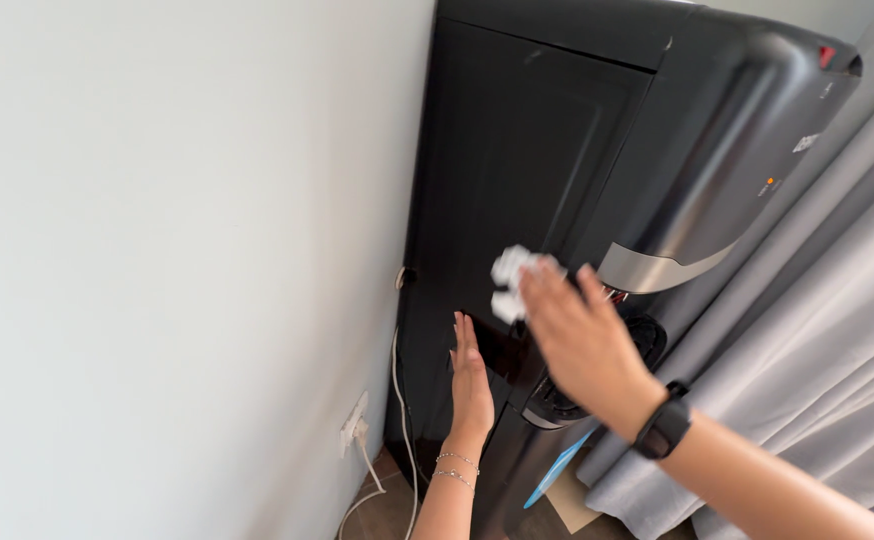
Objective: The person wipes the exterior surfaces of a black water dispenser using a white cloth. They clean the top, sides, front panel, and drip tray area in sequence.
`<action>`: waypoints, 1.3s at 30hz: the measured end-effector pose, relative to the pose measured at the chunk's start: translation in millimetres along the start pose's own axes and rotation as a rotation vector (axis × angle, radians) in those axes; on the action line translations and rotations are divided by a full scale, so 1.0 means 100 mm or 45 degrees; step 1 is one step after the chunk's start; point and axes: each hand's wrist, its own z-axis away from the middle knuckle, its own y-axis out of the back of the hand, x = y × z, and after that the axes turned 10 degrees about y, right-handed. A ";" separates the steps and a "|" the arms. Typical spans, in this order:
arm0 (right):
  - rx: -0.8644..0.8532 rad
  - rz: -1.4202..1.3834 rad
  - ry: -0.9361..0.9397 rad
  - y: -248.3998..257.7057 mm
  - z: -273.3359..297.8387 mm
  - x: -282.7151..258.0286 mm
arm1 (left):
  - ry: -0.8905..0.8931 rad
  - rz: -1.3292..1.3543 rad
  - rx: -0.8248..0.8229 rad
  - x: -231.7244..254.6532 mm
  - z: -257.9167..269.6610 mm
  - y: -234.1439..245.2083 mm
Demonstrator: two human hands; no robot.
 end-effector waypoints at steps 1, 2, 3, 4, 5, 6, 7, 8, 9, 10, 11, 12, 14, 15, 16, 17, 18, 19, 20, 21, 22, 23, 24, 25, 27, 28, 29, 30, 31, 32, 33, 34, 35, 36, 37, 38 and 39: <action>-0.044 -0.035 0.082 -0.01 0.04 -0.15 | 0.020 0.020 -0.011 0.01 0.01 0.00; -0.085 -0.066 0.166 -0.02 0.08 -0.28 | 0.036 0.042 -0.018 0.02 0.01 0.01; -0.090 -0.152 0.218 -0.02 0.14 -0.38 | 0.052 0.064 -0.025 0.03 0.02 0.02; -0.091 -0.239 0.271 -0.02 0.21 -0.45 | 0.052 0.056 -0.026 0.04 0.03 0.02; -0.091 -0.326 0.324 -0.03 0.24 -0.47 | 0.053 0.048 -0.028 0.05 0.03 0.01; -0.058 -0.298 0.297 -0.04 0.25 -0.45 | 0.052 0.042 -0.030 0.06 0.03 0.01; -0.024 -0.271 0.269 -0.06 0.25 -0.38 | 0.045 0.034 -0.014 0.07 0.02 0.01; 0.004 -0.248 0.239 -0.06 0.26 -0.30 | 0.044 0.026 -0.004 0.08 0.02 0.00; 0.021 -0.224 0.168 -0.06 0.26 -0.21 | 0.044 0.018 0.006 0.08 0.03 -0.02; 0.037 -0.200 0.096 -0.07 0.26 -0.11 | 0.045 0.022 0.014 0.08 0.04 -0.04; 0.053 -0.176 0.024 -0.05 0.26 -0.07 | 0.046 0.026 0.022 0.08 0.04 -0.06; 0.084 -0.179 0.007 -0.04 0.25 -0.05 | 0.043 0.027 0.031 0.09 0.04 -0.07; 0.144 -0.184 -0.026 -0.03 0.25 -0.06 | 0.057 0.021 0.025 0.10 0.04 -0.07; 0.179 -0.232 0.006 -0.03 0.26 -0.11 | 0.065 0.017 0.023 0.10 0.04 -0.08; 0.213 -0.281 0.040 -0.05 0.27 -0.17 | 0.062 0.016 0.017 0.10 0.05 -0.08; 0.248 -0.331 0.075 -0.08 0.29 -0.25 | 0.060 0.016 0.012 0.09 0.05 -0.07; 0.260 -0.342 0.110 -0.12 0.33 -0.31 | 0.059 0.018 0.009 0.08 0.07 -0.08; 0.271 -0.354 0.145 -0.17 0.37 -0.37 | 0.030 0.019 0.030 0.07 0.10 -0.09; 0.280 -0.369 0.174 -0.22 0.42 -0.41 | 0.004 0.017 0.045 0.07 0.15 -0.12; 0.317 -0.486 0.169 -0.29 0.48 -0.40 | -0.023 0.016 0.060 0.06 0.20 -0.15; 0.348 -0.603 0.160 -0.34 0.58 -0.40 | -0.049 0.017 0.096 0.05 0.28 -0.19; 0.379 -0.720 0.150 -0.40 0.67 -0.38 | -0.076 0.018 0.132 0.05 0.38 -0.25; 0.451 -0.777 0.025 -0.44 0.75 -0.38 | -0.109 0.021 0.161 0.07 0.46 -0.31; 0.524 -0.831 -0.103 -0.45 0.86 -0.42 | -0.096 0.004 0.164 0.10 0.55 -0.36; 0.605 -0.957 -0.367 -0.45 1.03 -0.50 | -0.073 -0.021 0.179 0.17 0.68 -0.47; 0.610 -1.037 -0.507 -0.47 1.07 -0.57 | -0.066 -0.019 0.153 0.20 0.71 -0.51; 0.613 -1.115 -0.650 -0.52 1.09 -0.59 | -0.059 -0.017 0.128 0.22 0.73 -0.55; 0.608 -1.173 -0.662 -0.59 1.10 -0.64 | -0.047 -0.024 0.100 0.22 0.78 -0.58; 0.603 -1.232 -0.676 -0.67 1.08 -0.69 | -0.085 -0.033 0.071 0.22 0.80 -0.62; 0.588 -1.294 -0.682 -0.73 1.11 -0.71 | -0.114 -0.037 0.047 0.22 0.83 -0.68; 0.555 -1.313 -0.688 -0.77 1.14 -0.71 | -0.143 -0.040 0.023 0.24 0.87 -0.73; 0.531 -1.332 -0.695 -0.80 1.10 -0.68 | -0.145 -0.087 -0.019 0.29 0.90 -0.73; 0.506 -1.352 -0.702 -0.82 1.09 -0.64 | -0.147 -0.133 -0.060 0.35 0.93 -0.74; 0.491 -1.386 -0.707 -0.89 1.10 -0.60 | -0.153 -0.179 -0.097 0.36 0.94 -0.78; 0.475 -1.420 -0.712 -0.97 1.10 -0.56 | -0.115 -0.234 -0.131 0.36 0.94 -0.79; 0.455 -1.449 -0.726 -0.99 1.10 -0.52 | -0.079 -0.287 -0.176 0.39 0.97 -0.77; 0.399 -1.444 -0.808 -1.00 1.11 -0.46 | -0.042 -0.339 -0.220 0.44 1.00 -0.73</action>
